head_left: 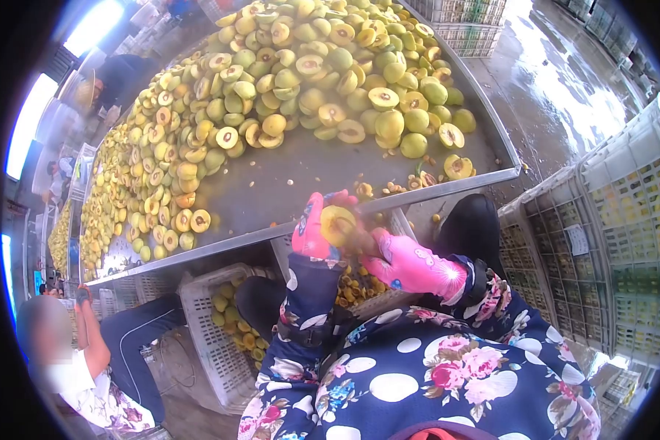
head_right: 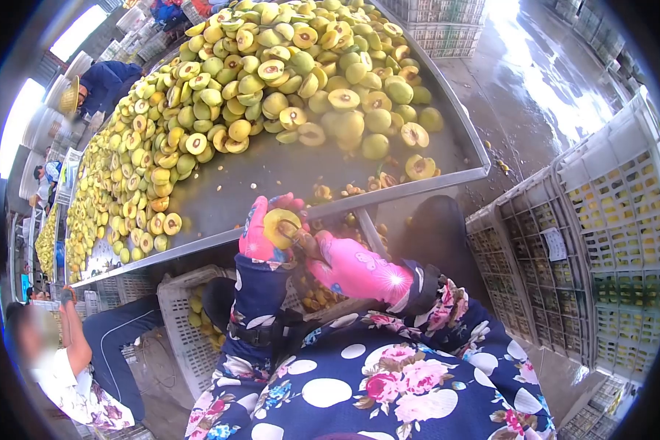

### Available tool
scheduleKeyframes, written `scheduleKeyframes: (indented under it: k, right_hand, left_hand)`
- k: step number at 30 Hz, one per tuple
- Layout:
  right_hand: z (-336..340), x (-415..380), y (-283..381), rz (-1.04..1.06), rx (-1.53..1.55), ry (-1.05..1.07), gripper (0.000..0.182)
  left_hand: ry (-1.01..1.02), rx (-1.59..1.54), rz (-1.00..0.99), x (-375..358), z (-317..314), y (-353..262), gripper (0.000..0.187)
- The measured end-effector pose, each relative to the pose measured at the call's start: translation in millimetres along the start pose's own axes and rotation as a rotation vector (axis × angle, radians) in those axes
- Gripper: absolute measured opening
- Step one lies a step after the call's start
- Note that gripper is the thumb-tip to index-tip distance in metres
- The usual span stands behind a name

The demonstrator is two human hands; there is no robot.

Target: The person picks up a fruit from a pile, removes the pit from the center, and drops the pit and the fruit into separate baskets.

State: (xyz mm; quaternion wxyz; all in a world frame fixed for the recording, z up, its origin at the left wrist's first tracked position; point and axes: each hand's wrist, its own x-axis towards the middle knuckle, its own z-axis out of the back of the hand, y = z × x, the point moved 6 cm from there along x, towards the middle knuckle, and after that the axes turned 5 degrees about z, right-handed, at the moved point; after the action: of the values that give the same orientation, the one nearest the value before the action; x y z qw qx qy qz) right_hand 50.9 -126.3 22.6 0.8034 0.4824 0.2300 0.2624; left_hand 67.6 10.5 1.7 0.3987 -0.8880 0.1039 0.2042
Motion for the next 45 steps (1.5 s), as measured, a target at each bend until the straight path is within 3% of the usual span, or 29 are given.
scheduleKeyframes:
  k: [8, 11, 14, 17, 20, 23, 26, 29, 32, 35, 41, 44, 45]
  right_hand:
    - [-11, -2, -9, 0.059, -0.032, -0.024, 0.028]
    - [-17, -1, -18, 0.119, -0.041, 0.005, 0.027]
    - [-22, 1, -31, 0.032, -0.168, 0.127, 0.025]
    - [-27, 4, -34, 0.007, -0.06, 0.163, 0.024]
    - [-30, 8, -32, 0.074, -0.05, 0.104, 0.023]
    - [-30, 2, -28, -0.277, 0.291, 0.331, 0.026]
    - [-33, 2, -32, -0.252, 0.328, 0.328, 0.027]
    - [-41, 10, -46, 0.096, -0.046, 0.177, 0.024]
    - [-45, 10, -49, 0.112, -0.043, 0.226, 0.022]
    - [-42, -2, -39, -0.267, 0.468, 0.343, 0.022]
    - [-46, -9, -26, -0.344, 0.886, 0.441, 0.02]
    - [-59, -10, -19, -0.339, 1.312, 0.454, 0.018]
    - [-65, -12, -16, -0.27, 1.47, 0.524, 0.019]
  left_hand:
    - [-0.077, 0.292, -0.217, -10, -6, 1, 0.041]
    - [-0.196, 0.236, -0.191, -8, -5, 8, 0.039]
    - [-0.233, 0.208, -0.173, 6, 12, 21, 0.037]
    - [-0.275, 0.167, -0.25, 16, 26, 29, 0.037]
    - [-0.283, 0.263, -0.195, 14, 31, 34, 0.041]
    - [-0.262, 0.202, -0.244, 12, 32, 36, 0.041]
    - [-0.285, 0.072, -0.327, 10, 32, 37, 0.039]
    - [-0.278, 0.101, -0.32, 7, 30, 38, 0.041]
    - [-0.248, 0.178, -0.281, 1, 31, 38, 0.042]
    - [-0.246, 0.204, -0.369, 1, 31, 37, 0.044]
    - [-0.18, 0.15, -0.401, -1, 29, 34, 0.043]
    - [-0.131, 0.129, -0.385, -1, 22, 30, 0.045]
    - [-0.073, -0.015, -0.285, 7, 24, 36, 0.045]
